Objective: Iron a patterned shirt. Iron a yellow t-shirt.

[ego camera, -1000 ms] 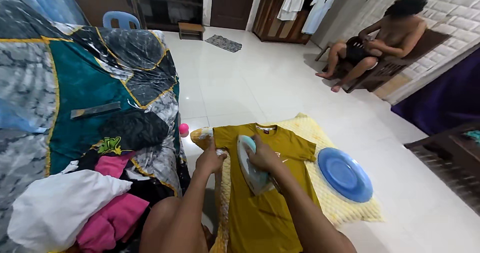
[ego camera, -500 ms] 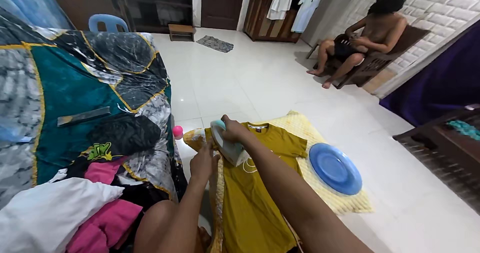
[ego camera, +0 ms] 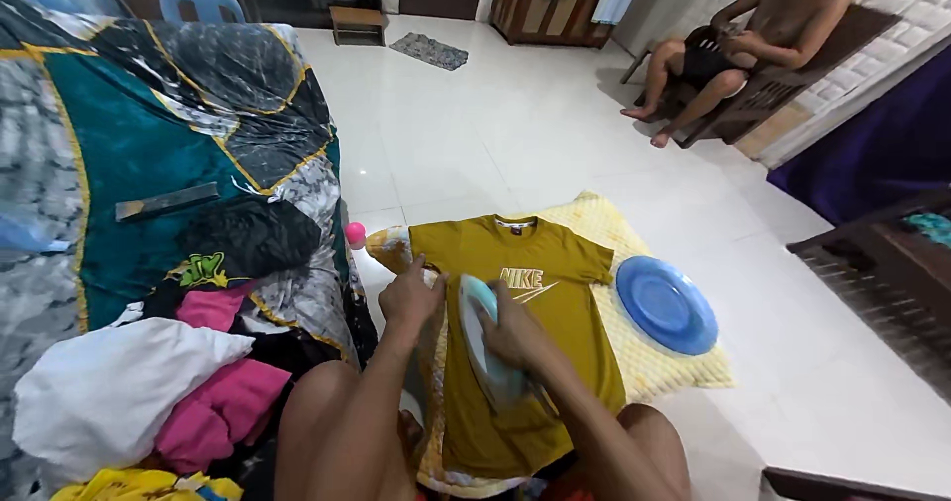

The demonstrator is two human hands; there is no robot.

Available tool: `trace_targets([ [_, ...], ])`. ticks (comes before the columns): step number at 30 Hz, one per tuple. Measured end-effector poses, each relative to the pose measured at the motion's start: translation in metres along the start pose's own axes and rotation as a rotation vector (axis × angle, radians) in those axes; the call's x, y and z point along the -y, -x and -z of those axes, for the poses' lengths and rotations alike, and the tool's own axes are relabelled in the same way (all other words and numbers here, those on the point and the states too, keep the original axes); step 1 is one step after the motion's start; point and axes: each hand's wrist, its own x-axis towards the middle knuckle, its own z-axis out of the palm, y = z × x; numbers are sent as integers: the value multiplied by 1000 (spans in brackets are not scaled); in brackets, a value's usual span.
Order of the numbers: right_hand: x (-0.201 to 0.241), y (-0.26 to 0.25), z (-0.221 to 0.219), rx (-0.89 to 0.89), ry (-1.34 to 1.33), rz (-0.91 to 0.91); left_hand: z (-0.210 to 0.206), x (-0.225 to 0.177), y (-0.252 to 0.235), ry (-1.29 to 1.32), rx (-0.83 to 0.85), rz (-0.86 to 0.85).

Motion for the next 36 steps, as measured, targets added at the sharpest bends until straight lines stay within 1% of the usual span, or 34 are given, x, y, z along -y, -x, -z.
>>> trace_targets([
  [2, -12, 49, -15, 15, -18, -86, -4, -5, 2, -27, 19, 7],
  [4, -23, 86, -29, 36, -12, -141, -8, -7, 3, -28, 23, 14],
  [7, -34, 117, -45, 44, 12, -161, -14, -8, 3, -21, 6, 12],
  [10, -34, 113, -45, 49, -2, -141, -22, -9, 3, -42, -25, 5],
  [14, -21, 82, -34, 49, -63, -71, -33, -5, 6, -33, -79, -13],
  [17, -15, 66, -29, 62, -96, -23, -41, 2, 7, 36, -117, -30],
  [20, -18, 72, -32, 62, -88, -22, -49, 6, 10, 88, -147, -26],
  [22, -25, 88, -35, 89, -77, -41, -53, 7, 17, 61, -203, -22],
  [23, -30, 96, -36, 103, -79, -50, -54, 5, 24, 32, -251, -47],
  [24, -38, 105, -37, 111, -87, -56, -55, 2, 31, -14, -344, -118],
  [25, -49, 113, -37, 110, -105, -60, -57, -1, 38, -54, -463, -227],
  [26, -60, 121, -37, 99, -121, -70, -59, -6, 46, -83, -544, -343],
  [27, -72, 130, -36, 80, -134, -91, -61, -12, 55, -99, -571, -453],
  [29, -94, 146, -33, 11, -137, -161, -72, -23, 69, -113, -522, -621],
  [30, -102, 151, -32, -37, -128, -204, -79, -27, 74, -130, -454, -660],
  [31, -110, 154, -30, -88, -112, -247, -86, -30, 75, -156, -364, -655],
  [33, -124, 154, -29, -217, -66, -310, -96, -33, 73, -223, -181, -589],
  [35, -131, 147, -19, -311, -15, -367, -94, -37, 67, -245, -108, -547],
  [36, -128, 141, -8, -316, 9, -408, -93, -39, 63, -251, -104, -537],
])
